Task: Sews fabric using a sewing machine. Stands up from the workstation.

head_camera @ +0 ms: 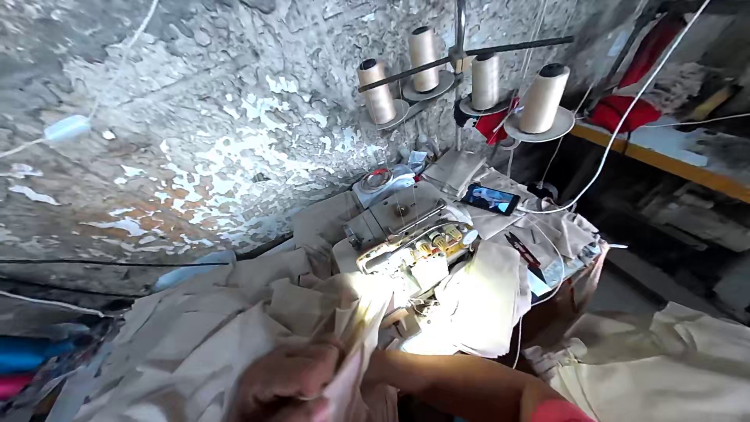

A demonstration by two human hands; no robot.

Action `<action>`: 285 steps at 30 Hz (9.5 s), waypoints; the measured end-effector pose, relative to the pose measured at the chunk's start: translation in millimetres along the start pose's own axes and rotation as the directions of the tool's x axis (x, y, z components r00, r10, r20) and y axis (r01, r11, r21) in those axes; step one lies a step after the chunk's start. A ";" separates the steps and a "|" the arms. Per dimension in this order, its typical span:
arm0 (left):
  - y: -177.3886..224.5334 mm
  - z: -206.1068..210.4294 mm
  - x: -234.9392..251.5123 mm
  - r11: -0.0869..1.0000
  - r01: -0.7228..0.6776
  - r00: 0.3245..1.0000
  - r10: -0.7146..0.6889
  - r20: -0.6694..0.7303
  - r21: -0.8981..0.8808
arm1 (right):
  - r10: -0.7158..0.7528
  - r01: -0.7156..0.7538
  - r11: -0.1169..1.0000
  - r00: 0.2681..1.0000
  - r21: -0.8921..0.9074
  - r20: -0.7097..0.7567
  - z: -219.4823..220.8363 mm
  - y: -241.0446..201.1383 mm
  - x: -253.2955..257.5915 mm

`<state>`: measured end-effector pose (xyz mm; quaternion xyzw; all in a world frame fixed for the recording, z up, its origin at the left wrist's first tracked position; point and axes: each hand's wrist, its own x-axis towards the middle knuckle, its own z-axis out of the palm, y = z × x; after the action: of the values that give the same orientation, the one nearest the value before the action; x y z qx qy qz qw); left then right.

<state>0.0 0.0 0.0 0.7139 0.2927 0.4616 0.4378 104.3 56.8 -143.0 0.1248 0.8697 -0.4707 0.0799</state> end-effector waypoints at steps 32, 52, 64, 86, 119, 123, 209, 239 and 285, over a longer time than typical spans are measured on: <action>5.6 -39.3 12.4 0.961 -0.079 0.988 0.041 0.148 0.265 | -0.423 0.528 0.836 0.447 -0.148 -0.788 -58.9 -1.0 -79.3; -2.8 -30.3 17.0 0.987 -0.066 0.996 0.074 0.046 -0.146 | 0.077 0.241 0.923 0.649 0.300 -0.757 -59.3 85.7 -70.2; -1.9 -28.6 20.3 0.988 -0.064 0.997 0.069 0.034 -0.139 | 0.025 0.270 0.928 0.642 0.256 -0.767 -59.3 87.3 -67.6; -1.8 -27.3 18.6 0.992 -0.037 0.999 0.037 -0.003 -0.121 | -0.062 0.271 0.962 0.364 0.042 -0.929 -40.8 72.2 -61.0; 0.6 -27.6 22.9 0.998 -0.058 0.991 0.059 0.117 -0.009 | -0.317 0.518 0.854 0.445 -0.048 -0.837 -47.9 40.8 -77.5; -0.8 -27.9 23.2 0.997 -0.068 0.990 0.072 0.118 -0.039 | -0.339 0.518 0.851 0.417 -0.086 -0.843 -54.2 36.2 -79.9; 5.5 -19.3 20.5 0.960 0.149 0.988 -0.153 -0.003 0.236 | 0.014 0.248 0.931 0.709 0.267 -0.705 -26.8 84.3 -94.6; -5.2 -3.9 21.5 0.928 0.131 0.960 -0.207 0.190 0.349 | 0.019 0.351 0.894 0.592 0.279 -0.806 12.8 121.1 -80.0; -75.1 2.8 36.1 0.527 0.305 0.827 -0.559 0.054 0.793 | -0.048 0.460 0.785 0.712 0.415 -0.700 -7.2 122.4 -78.2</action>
<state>16.0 62.1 -53.3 0.7934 0.5565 0.0566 0.2400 214.7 116.1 -216.8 0.1721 0.6706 -0.6366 -0.3398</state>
